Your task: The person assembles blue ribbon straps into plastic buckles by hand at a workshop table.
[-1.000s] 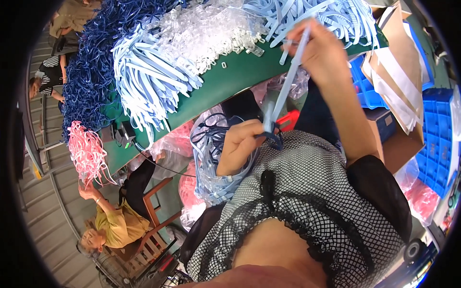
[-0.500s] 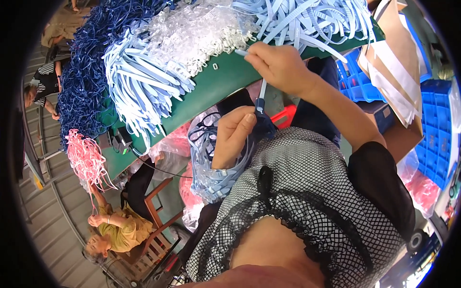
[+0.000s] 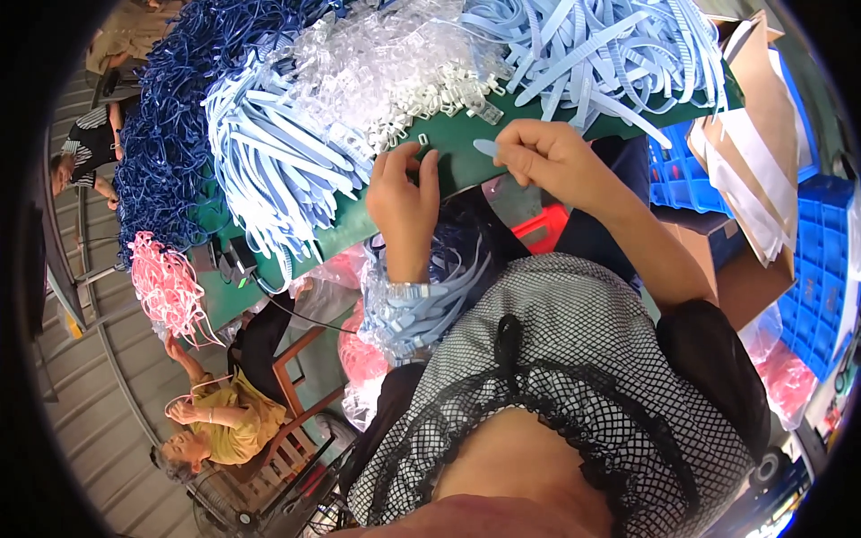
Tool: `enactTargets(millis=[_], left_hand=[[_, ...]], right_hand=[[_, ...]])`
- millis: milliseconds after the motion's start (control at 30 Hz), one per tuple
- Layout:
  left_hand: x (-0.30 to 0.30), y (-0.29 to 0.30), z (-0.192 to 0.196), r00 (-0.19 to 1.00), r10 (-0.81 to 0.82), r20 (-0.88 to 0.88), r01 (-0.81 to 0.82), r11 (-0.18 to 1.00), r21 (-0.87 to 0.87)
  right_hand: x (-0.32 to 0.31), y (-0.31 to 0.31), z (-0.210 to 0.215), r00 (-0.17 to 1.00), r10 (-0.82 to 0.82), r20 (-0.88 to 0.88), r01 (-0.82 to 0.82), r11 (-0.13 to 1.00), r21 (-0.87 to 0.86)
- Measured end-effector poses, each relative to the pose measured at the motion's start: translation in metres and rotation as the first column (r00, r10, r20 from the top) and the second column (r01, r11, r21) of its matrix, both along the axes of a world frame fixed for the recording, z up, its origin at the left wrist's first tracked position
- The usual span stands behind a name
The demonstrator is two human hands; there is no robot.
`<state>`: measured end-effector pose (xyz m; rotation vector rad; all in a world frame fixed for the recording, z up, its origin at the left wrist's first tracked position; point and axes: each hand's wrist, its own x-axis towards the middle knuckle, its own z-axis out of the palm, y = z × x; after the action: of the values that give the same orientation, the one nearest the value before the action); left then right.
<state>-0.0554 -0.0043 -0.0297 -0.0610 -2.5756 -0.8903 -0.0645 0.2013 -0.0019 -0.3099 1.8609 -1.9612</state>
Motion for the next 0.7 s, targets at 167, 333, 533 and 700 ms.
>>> enactTargets(millis=[167,333,533,700], left_hand=[[-0.018,0.002,-0.015,0.996,0.091,-0.026,-0.092,0.992,-0.080],[-0.004,0.009,0.005,0.937,-0.296,0.188,-0.046,0.427,0.903],[0.012,0.013,0.007,0.864,-0.480,0.151,-0.135,0.066,0.989],[0.017,0.017,0.012,0.816,-0.551,0.173,-0.073,0.198,0.977]], right_hand=[[0.001,-0.006,-0.010,0.993,-0.044,-0.106,0.056,0.992,0.111],[0.002,-0.014,-0.008,0.922,-0.091,-0.377,0.186,0.957,0.224],[0.004,-0.025,0.000,0.924,-0.036,-0.380,0.156,0.944,0.291],[0.005,-0.022,0.000,0.890,0.013,-0.455,0.138,0.944,0.298]])
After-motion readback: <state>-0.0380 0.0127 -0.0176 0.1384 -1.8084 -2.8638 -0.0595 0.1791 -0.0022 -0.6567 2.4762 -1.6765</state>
